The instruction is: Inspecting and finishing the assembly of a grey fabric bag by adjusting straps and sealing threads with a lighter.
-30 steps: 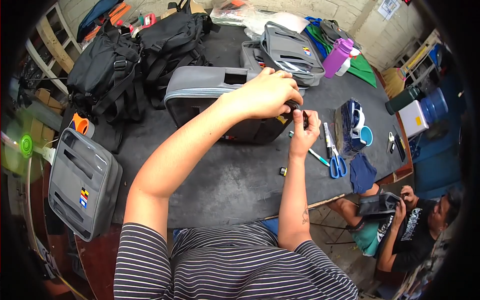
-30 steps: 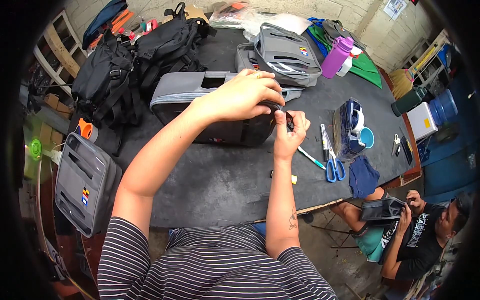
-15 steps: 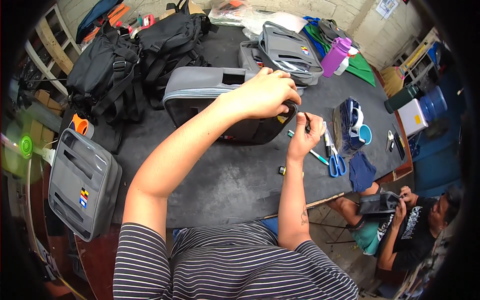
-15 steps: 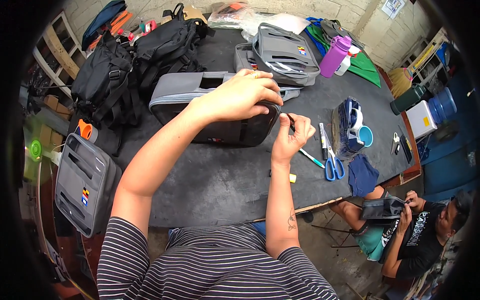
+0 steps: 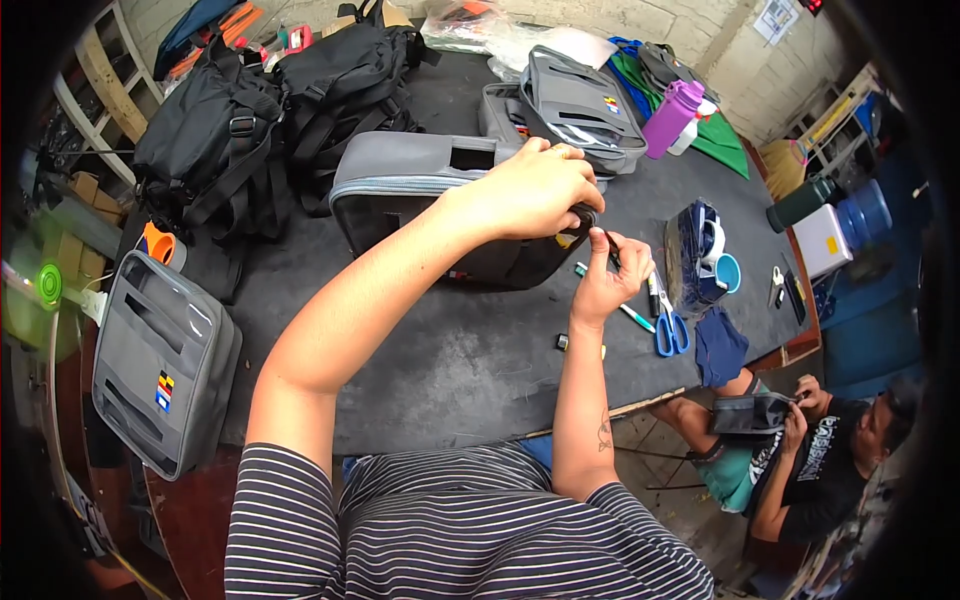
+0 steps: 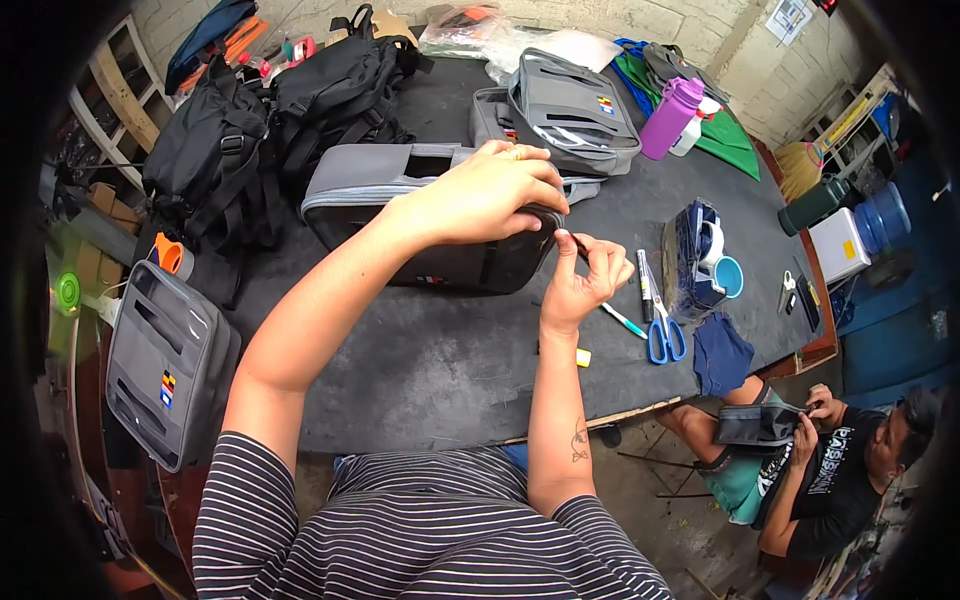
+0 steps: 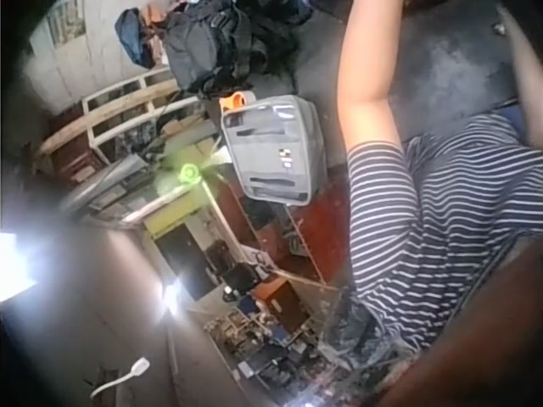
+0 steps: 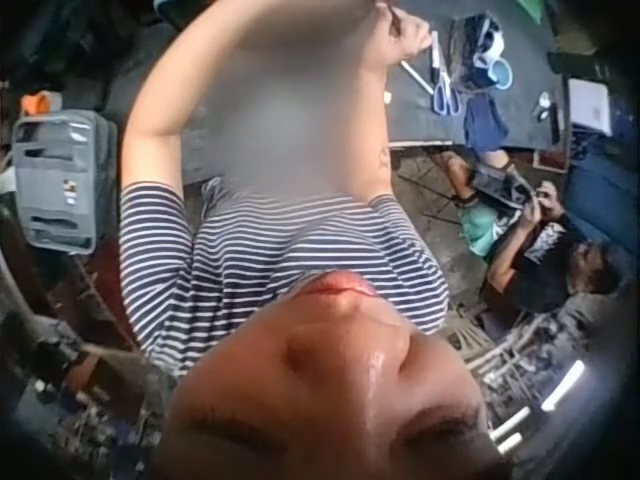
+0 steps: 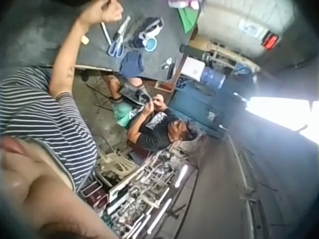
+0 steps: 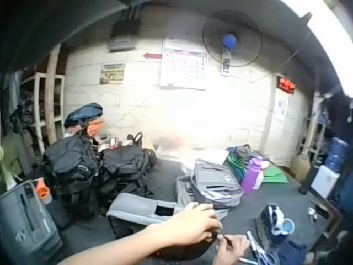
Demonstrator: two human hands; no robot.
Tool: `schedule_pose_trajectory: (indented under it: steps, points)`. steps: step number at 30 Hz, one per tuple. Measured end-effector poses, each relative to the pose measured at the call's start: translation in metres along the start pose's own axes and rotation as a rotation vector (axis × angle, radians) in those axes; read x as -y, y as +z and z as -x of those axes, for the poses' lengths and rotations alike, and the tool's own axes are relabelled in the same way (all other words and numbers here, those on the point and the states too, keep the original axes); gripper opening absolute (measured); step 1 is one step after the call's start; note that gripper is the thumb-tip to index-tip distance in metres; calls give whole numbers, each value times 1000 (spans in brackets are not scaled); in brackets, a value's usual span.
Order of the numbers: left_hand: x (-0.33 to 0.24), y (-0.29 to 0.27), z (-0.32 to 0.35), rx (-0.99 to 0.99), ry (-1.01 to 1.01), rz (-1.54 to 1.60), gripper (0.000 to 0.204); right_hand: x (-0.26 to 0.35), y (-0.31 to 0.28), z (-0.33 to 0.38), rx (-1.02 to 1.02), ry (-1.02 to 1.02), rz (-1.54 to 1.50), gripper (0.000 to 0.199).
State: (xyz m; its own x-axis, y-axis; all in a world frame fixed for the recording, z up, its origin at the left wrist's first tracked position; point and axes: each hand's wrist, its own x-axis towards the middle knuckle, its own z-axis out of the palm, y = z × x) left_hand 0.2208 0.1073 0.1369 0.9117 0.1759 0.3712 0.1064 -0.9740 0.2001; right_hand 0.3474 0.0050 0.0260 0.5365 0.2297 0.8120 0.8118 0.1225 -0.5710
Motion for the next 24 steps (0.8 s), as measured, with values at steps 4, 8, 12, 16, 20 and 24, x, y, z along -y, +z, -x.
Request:
schedule_pose_trajectory:
  steps: [4,8,12,16,20,24]
  points:
    - [2,2,0,-5,-4,-14,30,1,2,-3,17,14,-30,16]
    - [1,3,-2,-5,-6,-26,30,-24,-1,-15,372,323,-408,20]
    - [-1,4,-1,-11,-5,-22,30,-38,0,-20,510,412,-779,21]
    - [1,3,0,-12,-8,-5,30,-24,0,-19,502,404,-1015,20]
    - [1,3,0,-14,0,-6,30,-24,0,-4,192,269,-510,17]
    - [1,3,0,-11,-5,3,30,-10,0,-1,78,112,-201,16]
